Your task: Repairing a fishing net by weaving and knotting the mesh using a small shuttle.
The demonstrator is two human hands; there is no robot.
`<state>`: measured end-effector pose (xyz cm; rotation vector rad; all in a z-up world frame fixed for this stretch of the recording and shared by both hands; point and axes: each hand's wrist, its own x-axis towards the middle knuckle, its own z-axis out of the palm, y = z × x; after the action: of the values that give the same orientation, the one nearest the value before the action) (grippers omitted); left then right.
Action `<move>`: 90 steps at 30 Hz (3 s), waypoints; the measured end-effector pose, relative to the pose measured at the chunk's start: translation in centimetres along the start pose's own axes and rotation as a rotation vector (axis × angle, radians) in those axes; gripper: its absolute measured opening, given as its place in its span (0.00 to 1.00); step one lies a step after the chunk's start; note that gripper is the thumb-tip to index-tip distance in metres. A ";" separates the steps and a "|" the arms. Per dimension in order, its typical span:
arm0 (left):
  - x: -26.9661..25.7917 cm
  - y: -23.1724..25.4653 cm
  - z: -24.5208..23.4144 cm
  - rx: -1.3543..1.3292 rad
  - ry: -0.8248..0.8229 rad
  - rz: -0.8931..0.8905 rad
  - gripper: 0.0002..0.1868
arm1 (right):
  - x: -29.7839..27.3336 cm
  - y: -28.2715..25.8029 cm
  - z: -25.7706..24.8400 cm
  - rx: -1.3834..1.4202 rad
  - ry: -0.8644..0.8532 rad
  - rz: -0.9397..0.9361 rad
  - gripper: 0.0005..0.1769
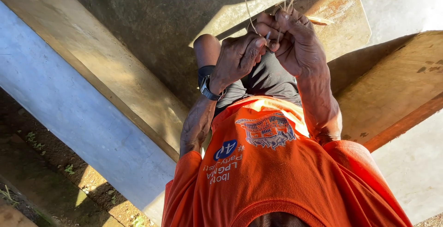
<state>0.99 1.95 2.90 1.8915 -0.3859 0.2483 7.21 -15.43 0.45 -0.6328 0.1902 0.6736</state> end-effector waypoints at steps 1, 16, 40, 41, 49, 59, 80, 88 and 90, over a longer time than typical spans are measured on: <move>0.1 0.4 -0.2 -0.151 -0.030 -0.010 0.23 | 0.1 0.2 -0.3 0.025 -0.024 0.018 0.06; -1.2 -1.1 -2.2 -0.461 0.052 -0.261 0.21 | -2.5 0.1 -1.3 -0.466 -0.275 -0.184 0.05; 4.0 -0.5 -3.7 -0.609 0.294 -0.455 0.25 | 0.8 4.5 -3.5 -0.828 -0.173 -0.758 0.05; 3.9 -0.8 -3.5 -0.603 0.293 -0.454 0.25 | 0.9 4.7 -3.4 -0.823 -0.174 -0.760 0.05; 2.9 0.1 -3.3 -0.646 0.411 -0.261 0.08 | 2.4 5.9 -3.7 -0.565 -0.302 -0.760 0.10; -0.5 4.4 -6.9 -0.666 0.436 -0.125 0.06 | 14.0 12.5 -0.5 0.147 -0.938 -0.001 0.56; 0.1 1.6 -4.3 -0.563 0.328 -0.042 0.05 | 3.8 1.4 2.4 0.001 -0.644 -0.006 0.22; 2.6 2.2 0.9 -0.603 0.214 -0.056 0.05 | -1.9 -3.7 0.3 -0.309 -0.270 -0.580 0.07; 4.1 2.3 2.8 -0.634 0.158 -0.038 0.05 | -3.2 -4.7 -1.6 -0.334 -0.243 -0.632 0.07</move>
<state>3.88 -2.00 5.42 1.2464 -0.2779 0.2166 7.79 -20.91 2.62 -0.8690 -0.3474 0.1617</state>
